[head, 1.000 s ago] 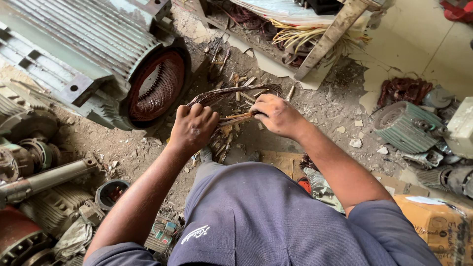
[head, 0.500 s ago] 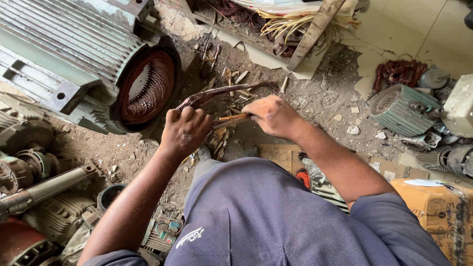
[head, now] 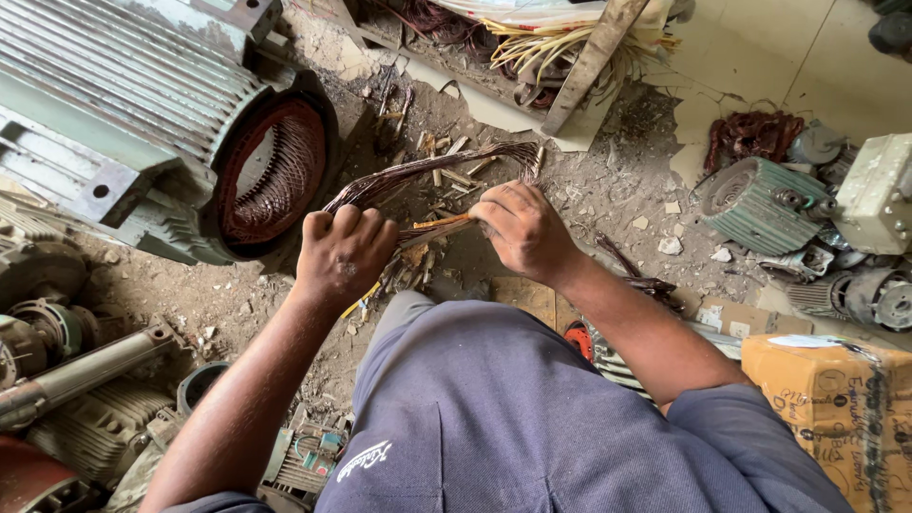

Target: The person handles bundles of scrap insulated copper wire on the floor of a motor repair workshop. They bend and flex the wire bundles, pull pieces apart by hand, separate individual strands, and toss sorted pieces onto piles of copper wire around them.

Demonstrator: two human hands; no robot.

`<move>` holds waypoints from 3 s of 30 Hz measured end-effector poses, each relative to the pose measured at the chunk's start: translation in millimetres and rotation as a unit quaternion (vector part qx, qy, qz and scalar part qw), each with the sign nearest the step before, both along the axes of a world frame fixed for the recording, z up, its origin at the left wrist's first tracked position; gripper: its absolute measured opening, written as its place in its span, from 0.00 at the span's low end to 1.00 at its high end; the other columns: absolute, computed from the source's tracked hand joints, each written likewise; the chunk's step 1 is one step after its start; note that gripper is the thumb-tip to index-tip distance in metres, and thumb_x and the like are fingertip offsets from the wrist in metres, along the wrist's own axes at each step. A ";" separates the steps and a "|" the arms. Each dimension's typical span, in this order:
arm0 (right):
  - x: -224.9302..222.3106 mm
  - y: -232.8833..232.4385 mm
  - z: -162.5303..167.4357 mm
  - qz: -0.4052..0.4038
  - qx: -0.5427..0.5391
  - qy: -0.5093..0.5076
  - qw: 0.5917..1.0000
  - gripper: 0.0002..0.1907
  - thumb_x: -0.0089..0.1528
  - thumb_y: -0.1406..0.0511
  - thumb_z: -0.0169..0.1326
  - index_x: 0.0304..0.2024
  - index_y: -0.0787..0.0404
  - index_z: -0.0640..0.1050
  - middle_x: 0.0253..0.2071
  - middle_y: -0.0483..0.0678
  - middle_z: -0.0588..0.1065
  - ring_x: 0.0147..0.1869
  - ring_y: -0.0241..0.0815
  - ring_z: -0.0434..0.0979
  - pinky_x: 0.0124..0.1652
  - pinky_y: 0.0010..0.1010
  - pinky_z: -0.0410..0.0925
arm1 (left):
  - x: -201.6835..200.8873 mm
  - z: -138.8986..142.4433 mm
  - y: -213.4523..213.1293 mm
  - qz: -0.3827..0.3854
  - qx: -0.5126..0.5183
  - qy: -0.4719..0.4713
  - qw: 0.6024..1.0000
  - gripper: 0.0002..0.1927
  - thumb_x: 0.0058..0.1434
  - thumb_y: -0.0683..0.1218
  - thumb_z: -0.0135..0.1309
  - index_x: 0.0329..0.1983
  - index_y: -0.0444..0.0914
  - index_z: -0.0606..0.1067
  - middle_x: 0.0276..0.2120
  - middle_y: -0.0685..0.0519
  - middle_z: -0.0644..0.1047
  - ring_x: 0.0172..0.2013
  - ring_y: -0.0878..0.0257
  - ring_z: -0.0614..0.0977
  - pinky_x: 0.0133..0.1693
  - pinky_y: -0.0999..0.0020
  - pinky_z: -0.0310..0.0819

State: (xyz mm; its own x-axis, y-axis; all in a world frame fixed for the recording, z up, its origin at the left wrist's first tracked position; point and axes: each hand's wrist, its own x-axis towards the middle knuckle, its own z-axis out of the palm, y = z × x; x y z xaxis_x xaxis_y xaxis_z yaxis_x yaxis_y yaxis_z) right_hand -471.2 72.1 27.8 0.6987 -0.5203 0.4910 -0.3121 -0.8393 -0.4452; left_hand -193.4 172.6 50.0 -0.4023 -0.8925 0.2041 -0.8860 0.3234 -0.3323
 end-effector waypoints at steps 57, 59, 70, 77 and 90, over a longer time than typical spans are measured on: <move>188.9 -62.7 15.2 -0.009 0.351 0.212 0.912 0.07 0.64 0.65 0.54 0.37 0.64 0.77 0.38 0.54 0.76 0.46 0.54 0.77 0.46 0.43 0.70 | 230.0 -2.9 -112.8 -0.288 -0.049 0.038 0.956 0.10 0.61 0.57 0.54 0.44 0.53 0.77 0.38 0.63 0.74 0.40 0.65 0.71 0.38 0.64 0.62; 190.3 -55.0 11.7 -0.044 0.320 0.219 0.921 0.07 0.65 0.65 0.52 0.37 0.64 0.75 0.38 0.54 0.75 0.46 0.57 0.76 0.46 0.45 0.69 | 227.8 -3.3 -113.1 -0.292 -0.058 0.049 0.953 0.09 0.61 0.56 0.54 0.41 0.52 0.76 0.36 0.64 0.73 0.40 0.64 0.71 0.38 0.64 0.61; 187.4 -46.3 10.8 0.006 0.422 0.198 0.885 0.08 0.64 0.65 0.54 0.40 0.64 0.78 0.38 0.53 0.78 0.46 0.52 0.79 0.48 0.41 0.71 | 236.2 -20.9 -114.8 -0.343 -0.064 0.044 0.936 0.19 0.59 0.57 0.54 0.53 0.54 0.78 0.42 0.63 0.77 0.43 0.64 0.72 0.38 0.63 0.63; 171.8 -43.1 29.9 0.058 0.378 0.172 0.908 0.09 0.63 0.66 0.55 0.42 0.65 0.79 0.40 0.53 0.79 0.48 0.52 0.80 0.50 0.41 0.71 | 240.0 -17.2 -112.5 -0.343 -0.007 0.026 0.939 0.22 0.57 0.54 0.58 0.56 0.54 0.76 0.49 0.62 0.78 0.47 0.64 0.74 0.44 0.60 0.66; 189.1 -13.3 55.0 -0.036 0.389 0.280 0.877 0.05 0.66 0.67 0.51 0.42 0.61 0.77 0.37 0.53 0.77 0.43 0.48 0.80 0.45 0.41 0.72 | 238.1 -18.0 -108.4 -0.355 0.027 0.039 0.934 0.16 0.61 0.55 0.59 0.52 0.53 0.78 0.47 0.61 0.78 0.45 0.63 0.74 0.41 0.60 0.65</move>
